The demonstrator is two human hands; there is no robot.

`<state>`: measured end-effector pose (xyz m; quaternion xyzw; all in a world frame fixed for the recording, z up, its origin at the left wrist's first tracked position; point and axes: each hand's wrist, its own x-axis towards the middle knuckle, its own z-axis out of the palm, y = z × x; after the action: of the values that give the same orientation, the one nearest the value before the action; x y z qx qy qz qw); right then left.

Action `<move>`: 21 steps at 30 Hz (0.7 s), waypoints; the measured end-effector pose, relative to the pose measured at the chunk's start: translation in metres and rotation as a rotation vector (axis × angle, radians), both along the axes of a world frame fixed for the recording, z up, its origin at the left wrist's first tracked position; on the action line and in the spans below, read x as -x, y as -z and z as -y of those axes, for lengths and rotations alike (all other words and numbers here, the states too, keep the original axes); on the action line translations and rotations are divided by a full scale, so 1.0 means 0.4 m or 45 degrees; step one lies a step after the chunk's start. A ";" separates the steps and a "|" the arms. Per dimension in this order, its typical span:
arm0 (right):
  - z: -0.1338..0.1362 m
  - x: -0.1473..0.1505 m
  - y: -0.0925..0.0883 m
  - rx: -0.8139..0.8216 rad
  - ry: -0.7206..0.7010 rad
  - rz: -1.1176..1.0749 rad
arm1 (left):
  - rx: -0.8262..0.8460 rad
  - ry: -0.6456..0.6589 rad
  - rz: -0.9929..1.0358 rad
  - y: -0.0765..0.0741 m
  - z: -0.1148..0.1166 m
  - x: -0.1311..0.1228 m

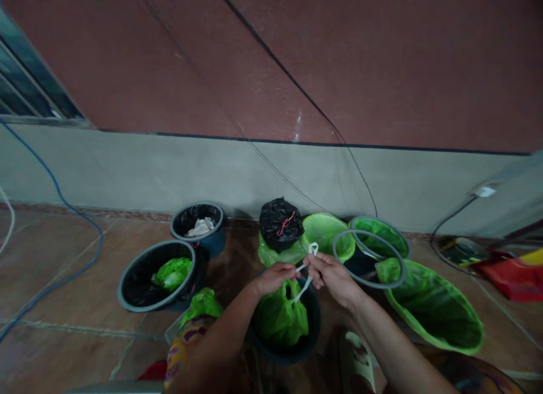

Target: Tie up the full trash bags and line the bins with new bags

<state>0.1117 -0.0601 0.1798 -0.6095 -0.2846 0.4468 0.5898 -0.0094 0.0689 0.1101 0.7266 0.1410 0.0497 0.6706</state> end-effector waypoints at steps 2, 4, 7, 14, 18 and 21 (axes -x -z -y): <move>0.008 -0.020 0.001 0.008 0.051 -0.010 | -0.087 -0.063 -0.048 0.022 0.000 -0.004; 0.021 -0.038 0.000 0.013 0.187 -0.017 | -0.186 -0.174 -0.127 0.042 0.000 -0.011; 0.037 -0.048 -0.009 0.010 0.394 0.032 | -0.234 -0.290 -0.210 0.058 0.007 -0.023; -0.069 -0.016 -0.022 -0.019 0.067 0.253 | 0.015 -0.038 -0.123 0.050 0.044 -0.031; -0.144 -0.054 0.005 -0.008 0.217 0.053 | 0.197 0.093 -0.106 0.048 0.035 -0.028; -0.151 -0.094 0.035 0.036 0.327 -0.120 | 0.228 0.033 -0.143 0.048 0.017 -0.026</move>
<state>0.1493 0.0002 0.1659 -0.6276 -0.1699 0.3999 0.6461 0.0010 0.0620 0.0910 0.6671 0.1729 -0.0128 0.7245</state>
